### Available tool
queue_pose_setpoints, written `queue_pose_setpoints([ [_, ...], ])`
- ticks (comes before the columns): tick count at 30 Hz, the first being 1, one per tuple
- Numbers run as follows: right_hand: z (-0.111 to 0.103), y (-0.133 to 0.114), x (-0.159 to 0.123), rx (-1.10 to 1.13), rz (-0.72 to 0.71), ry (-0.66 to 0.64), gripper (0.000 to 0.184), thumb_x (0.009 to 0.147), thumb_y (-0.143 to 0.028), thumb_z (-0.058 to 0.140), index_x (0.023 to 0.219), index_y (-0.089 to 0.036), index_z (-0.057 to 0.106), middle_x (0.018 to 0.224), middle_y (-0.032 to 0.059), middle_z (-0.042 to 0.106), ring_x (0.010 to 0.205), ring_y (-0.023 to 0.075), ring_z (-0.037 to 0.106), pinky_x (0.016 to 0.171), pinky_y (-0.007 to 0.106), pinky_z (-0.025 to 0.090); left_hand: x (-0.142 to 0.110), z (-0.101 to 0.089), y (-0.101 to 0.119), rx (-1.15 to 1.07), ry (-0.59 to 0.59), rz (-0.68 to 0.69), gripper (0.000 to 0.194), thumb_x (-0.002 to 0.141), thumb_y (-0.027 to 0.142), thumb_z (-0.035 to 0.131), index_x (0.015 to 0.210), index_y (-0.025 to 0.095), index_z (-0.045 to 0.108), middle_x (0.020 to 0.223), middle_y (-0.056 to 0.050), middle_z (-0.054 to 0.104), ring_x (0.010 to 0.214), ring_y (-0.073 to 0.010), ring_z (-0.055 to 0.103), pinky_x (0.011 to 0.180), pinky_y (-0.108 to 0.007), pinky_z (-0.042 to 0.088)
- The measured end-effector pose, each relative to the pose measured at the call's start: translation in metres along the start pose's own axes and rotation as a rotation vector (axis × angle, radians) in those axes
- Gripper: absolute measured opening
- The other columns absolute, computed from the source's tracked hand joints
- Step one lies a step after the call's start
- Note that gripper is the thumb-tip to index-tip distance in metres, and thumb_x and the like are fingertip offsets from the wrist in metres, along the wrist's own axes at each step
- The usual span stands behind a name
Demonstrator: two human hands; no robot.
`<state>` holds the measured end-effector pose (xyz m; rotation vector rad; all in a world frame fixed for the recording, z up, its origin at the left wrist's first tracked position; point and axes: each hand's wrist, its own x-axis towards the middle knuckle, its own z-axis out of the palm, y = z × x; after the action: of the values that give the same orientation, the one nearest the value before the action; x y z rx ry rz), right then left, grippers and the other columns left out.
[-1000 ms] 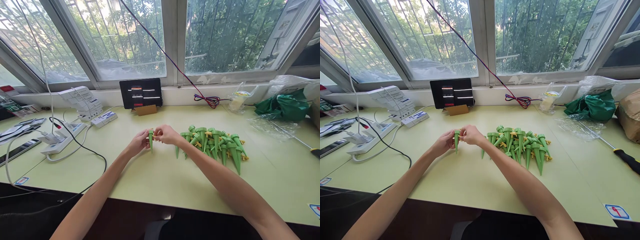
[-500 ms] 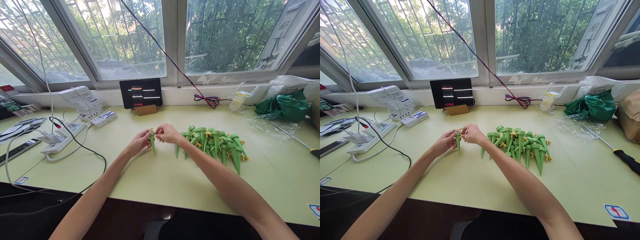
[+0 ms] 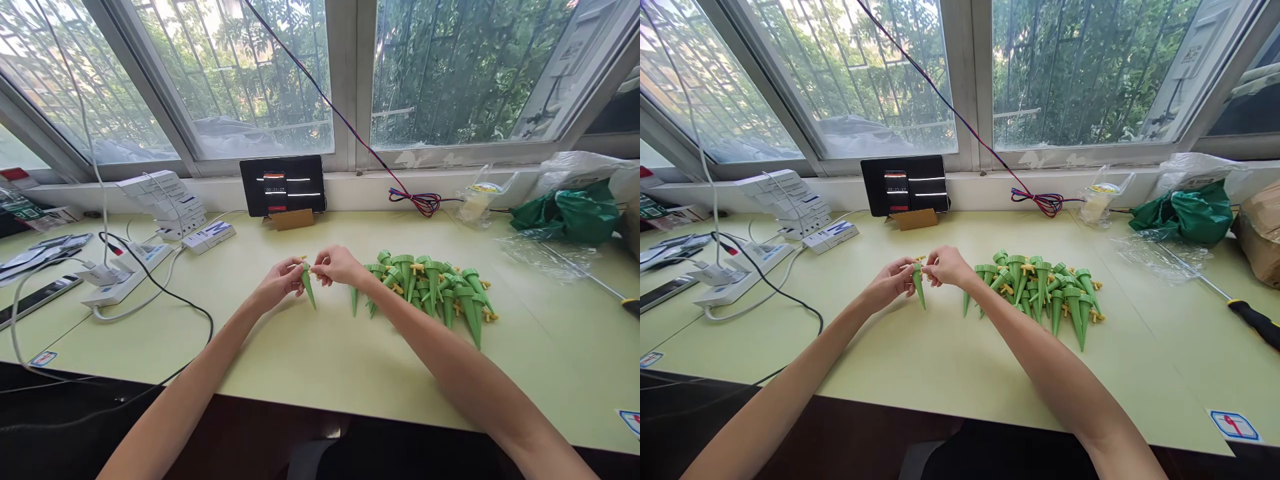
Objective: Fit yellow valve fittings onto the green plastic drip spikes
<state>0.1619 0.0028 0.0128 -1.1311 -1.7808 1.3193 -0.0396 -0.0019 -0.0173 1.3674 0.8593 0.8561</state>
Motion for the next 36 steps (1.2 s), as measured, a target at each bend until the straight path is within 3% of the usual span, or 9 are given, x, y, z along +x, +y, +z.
queue_pose_setpoints([
  [19,-0.0033,0.0026,-0.0005,0.034,0.066,-0.107,0.022,0.090,-0.001,0.057,0.070,-0.011,0.059,0.053,0.0007,0.063,0.046,0.0095,0.062,0.046,0.018,0.054,-0.0029,0.0002,0.0000,0.069,-0.031,0.006,0.029,0.088,0.043,0.069,0.097,0.017,0.061,0.074,-0.001,0.062,0.060,-0.0112,0.056,0.056,-0.025,0.046],
  [28,-0.0020,0.0023,-0.0008,-0.091,0.011,-0.091,0.022,0.085,0.002,0.060,0.069,-0.013,0.058,0.051,-0.0006,0.061,0.046,0.0093,0.059,0.043,0.017,0.048,-0.0023,0.0010,-0.0018,0.084,-0.041,-0.020,0.030,0.090,0.044,0.067,0.099,0.017,0.060,0.077,-0.001,0.063,0.061,-0.0105,0.056,0.055,-0.024,0.046],
  [36,-0.0004,0.0030,-0.0018,0.018,0.085,-0.102,0.023,0.086,0.000,0.062,0.068,-0.013,0.058,0.052,-0.0006,0.062,0.045,0.0080,0.057,0.045,0.018,0.049,-0.0016,0.0018,-0.0021,0.078,-0.030,-0.025,0.033,0.087,0.046,0.069,0.099,0.016,0.060,0.073,0.000,0.061,0.058,-0.0092,0.053,0.053,-0.022,0.046],
])
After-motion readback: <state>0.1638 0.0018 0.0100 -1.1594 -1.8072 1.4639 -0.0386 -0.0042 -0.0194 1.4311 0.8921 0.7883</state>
